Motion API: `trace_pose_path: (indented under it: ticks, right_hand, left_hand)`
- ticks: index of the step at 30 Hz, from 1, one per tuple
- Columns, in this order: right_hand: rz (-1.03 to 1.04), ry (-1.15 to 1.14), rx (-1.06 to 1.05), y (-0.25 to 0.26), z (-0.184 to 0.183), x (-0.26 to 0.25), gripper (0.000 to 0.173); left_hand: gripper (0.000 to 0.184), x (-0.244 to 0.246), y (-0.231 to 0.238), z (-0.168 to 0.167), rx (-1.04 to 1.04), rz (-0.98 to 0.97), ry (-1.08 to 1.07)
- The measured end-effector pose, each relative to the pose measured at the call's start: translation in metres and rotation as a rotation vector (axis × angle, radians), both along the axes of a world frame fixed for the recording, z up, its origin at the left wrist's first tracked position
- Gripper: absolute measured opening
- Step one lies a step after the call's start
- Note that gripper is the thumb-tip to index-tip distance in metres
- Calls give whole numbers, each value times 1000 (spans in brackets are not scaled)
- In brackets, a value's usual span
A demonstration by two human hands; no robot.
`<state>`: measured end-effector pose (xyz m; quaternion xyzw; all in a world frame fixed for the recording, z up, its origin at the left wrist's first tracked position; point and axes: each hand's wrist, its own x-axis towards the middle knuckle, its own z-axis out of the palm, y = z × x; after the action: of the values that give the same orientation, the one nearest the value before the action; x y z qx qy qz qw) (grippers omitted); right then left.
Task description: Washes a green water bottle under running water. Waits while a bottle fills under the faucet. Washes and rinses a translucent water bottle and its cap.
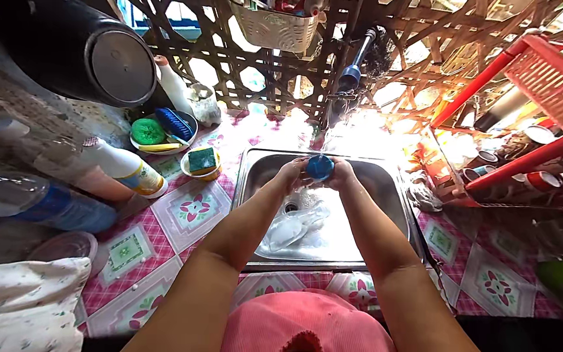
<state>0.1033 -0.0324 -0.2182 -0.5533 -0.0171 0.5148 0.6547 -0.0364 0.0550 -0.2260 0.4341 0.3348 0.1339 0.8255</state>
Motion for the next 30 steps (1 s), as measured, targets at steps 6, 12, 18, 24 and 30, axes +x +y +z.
trace_pose_path:
  ticks: [6, 12, 18, 24, 30]
  right_hand:
    - [38, -54, -128, -2, 10, -4, 37]
    - [109, -204, -31, 5, 16, -12, 50]
    - [425, -766, -81, 8, 11, -14, 37]
    - [325, -1343, -69, -7, 10, -6, 32]
    - [206, -1219, -130, -17, 5, 3, 58]
  left_hand:
    - [36, -4, -3, -8, -85, 80, -51]
    - [34, -21, -13, 0, -153, 238, -129]
    - [46, -22, -22, 2, -183, 259, -124]
    - [46, -11, -40, 22, -173, 236, -94]
    - [44, 22, -54, 22, -90, 196, -121]
